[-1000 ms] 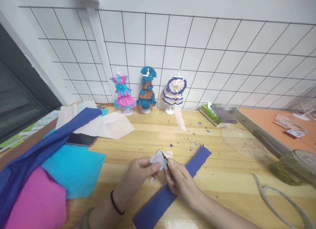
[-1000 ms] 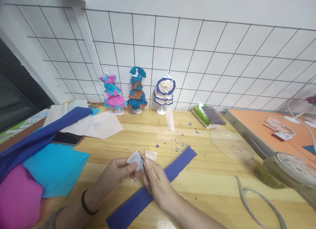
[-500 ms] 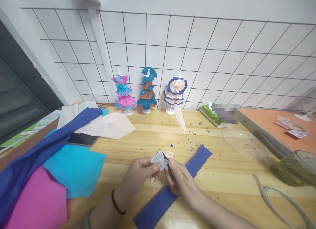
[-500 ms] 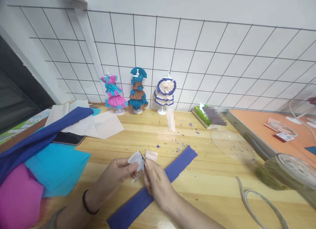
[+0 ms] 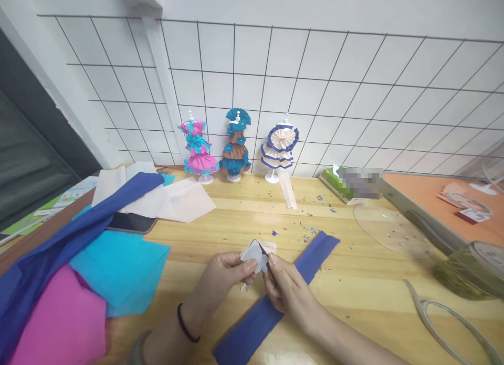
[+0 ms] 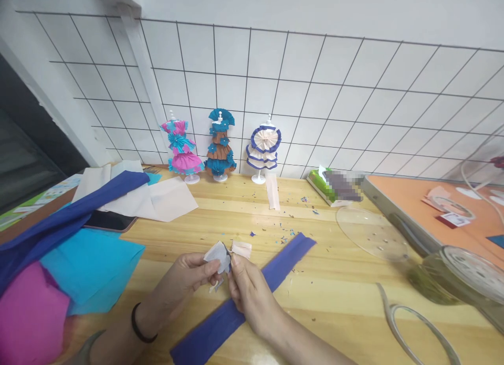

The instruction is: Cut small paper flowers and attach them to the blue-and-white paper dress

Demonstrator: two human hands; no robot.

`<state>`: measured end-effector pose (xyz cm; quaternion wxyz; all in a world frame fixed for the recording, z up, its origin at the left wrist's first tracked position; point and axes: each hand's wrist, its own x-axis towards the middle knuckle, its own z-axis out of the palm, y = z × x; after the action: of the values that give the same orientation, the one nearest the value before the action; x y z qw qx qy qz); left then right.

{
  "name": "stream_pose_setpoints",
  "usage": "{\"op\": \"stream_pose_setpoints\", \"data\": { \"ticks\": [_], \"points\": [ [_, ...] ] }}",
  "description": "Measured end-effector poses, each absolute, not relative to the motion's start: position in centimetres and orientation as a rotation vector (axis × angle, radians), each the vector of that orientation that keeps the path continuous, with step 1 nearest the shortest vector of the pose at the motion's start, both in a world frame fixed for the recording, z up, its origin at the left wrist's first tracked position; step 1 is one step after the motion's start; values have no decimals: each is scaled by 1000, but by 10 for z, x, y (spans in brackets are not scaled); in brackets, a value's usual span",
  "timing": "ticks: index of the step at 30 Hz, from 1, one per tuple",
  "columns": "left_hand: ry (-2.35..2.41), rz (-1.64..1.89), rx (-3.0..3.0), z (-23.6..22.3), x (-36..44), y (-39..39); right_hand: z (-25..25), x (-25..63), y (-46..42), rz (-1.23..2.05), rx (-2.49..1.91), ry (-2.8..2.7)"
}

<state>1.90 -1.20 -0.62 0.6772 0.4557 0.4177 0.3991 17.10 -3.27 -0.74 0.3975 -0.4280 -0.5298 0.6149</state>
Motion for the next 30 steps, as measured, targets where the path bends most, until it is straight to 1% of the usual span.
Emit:
{"op": "stream_pose_setpoints", "data": {
  "ticks": [11, 18, 30],
  "points": [
    [923, 898, 1024, -11, 16, -11, -1, 169, -31, 1548, -1122, -1380],
    [917, 920, 922, -5, 17, -11, -1, 170, -32, 1540, -1157, -1375],
    [904, 932, 919, -2, 16, -9, -3, 171, -32, 1560, -1160, -1384]
  ]
}}
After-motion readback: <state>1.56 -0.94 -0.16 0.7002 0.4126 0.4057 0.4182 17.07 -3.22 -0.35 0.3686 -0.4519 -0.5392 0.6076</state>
